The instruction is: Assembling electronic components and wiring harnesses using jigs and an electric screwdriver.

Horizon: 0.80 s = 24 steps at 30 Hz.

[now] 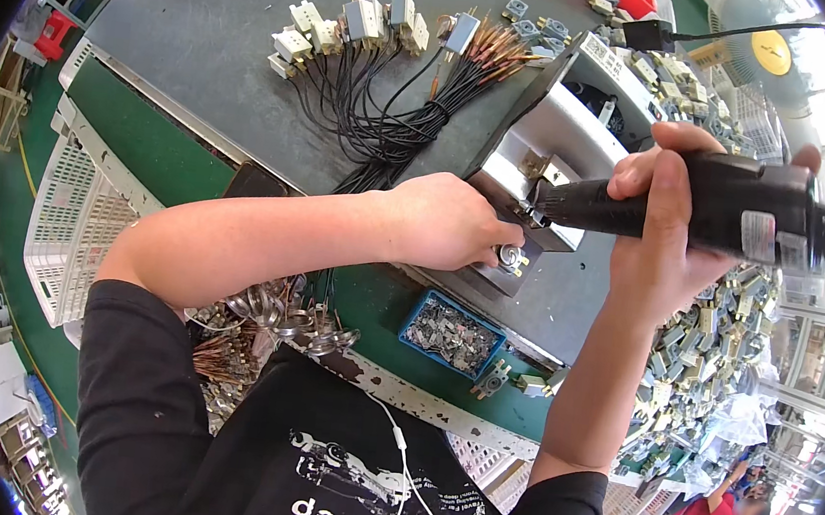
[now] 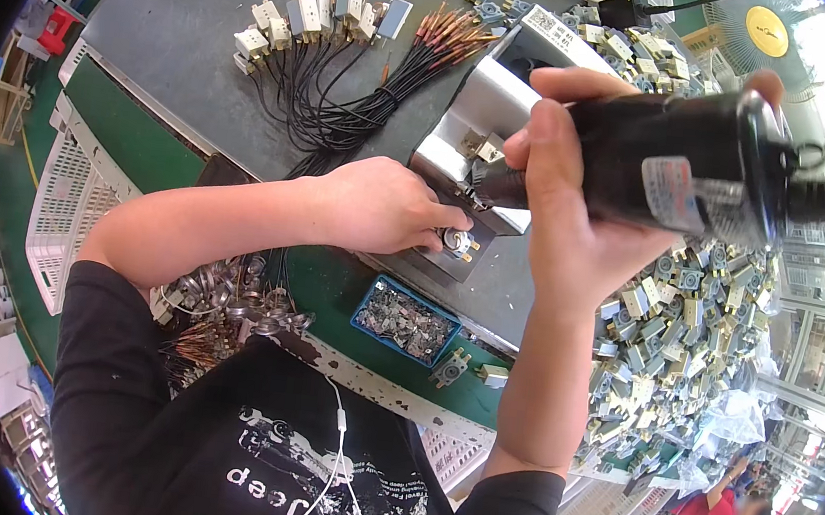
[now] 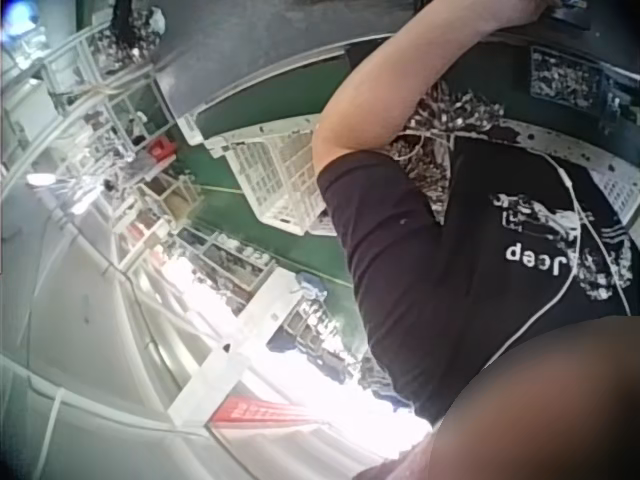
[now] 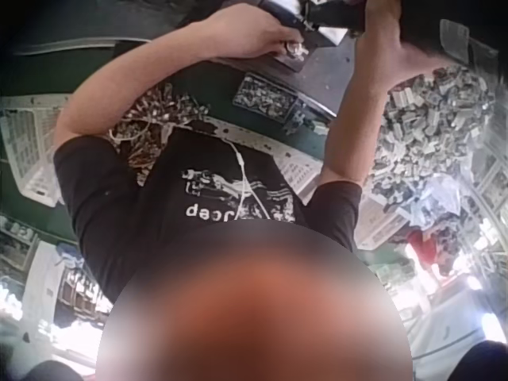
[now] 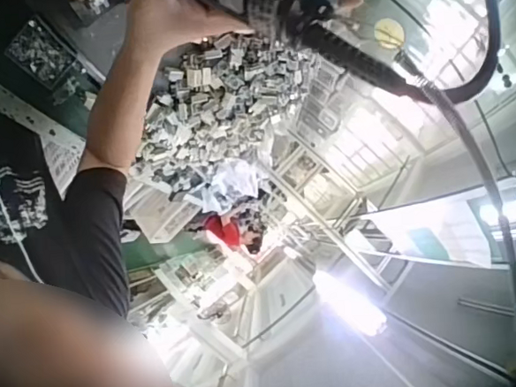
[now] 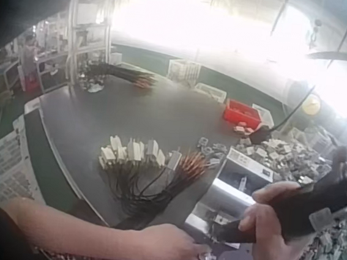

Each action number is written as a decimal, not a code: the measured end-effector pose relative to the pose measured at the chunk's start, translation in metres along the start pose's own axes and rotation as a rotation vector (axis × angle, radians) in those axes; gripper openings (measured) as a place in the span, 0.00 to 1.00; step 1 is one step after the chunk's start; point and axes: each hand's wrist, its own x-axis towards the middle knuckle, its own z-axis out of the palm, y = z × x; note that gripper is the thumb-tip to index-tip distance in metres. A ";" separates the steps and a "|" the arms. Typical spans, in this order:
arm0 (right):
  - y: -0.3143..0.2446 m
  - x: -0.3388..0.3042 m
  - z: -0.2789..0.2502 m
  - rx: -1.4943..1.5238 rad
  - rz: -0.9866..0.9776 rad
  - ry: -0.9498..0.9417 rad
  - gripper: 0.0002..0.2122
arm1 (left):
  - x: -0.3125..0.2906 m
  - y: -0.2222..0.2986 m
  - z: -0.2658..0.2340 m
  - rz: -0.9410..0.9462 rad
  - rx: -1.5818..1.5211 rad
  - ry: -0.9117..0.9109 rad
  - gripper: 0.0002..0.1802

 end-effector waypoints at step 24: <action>-0.015 -0.034 -0.007 0.056 0.105 0.192 0.43 | 0.000 0.003 0.000 -0.006 0.002 0.002 0.17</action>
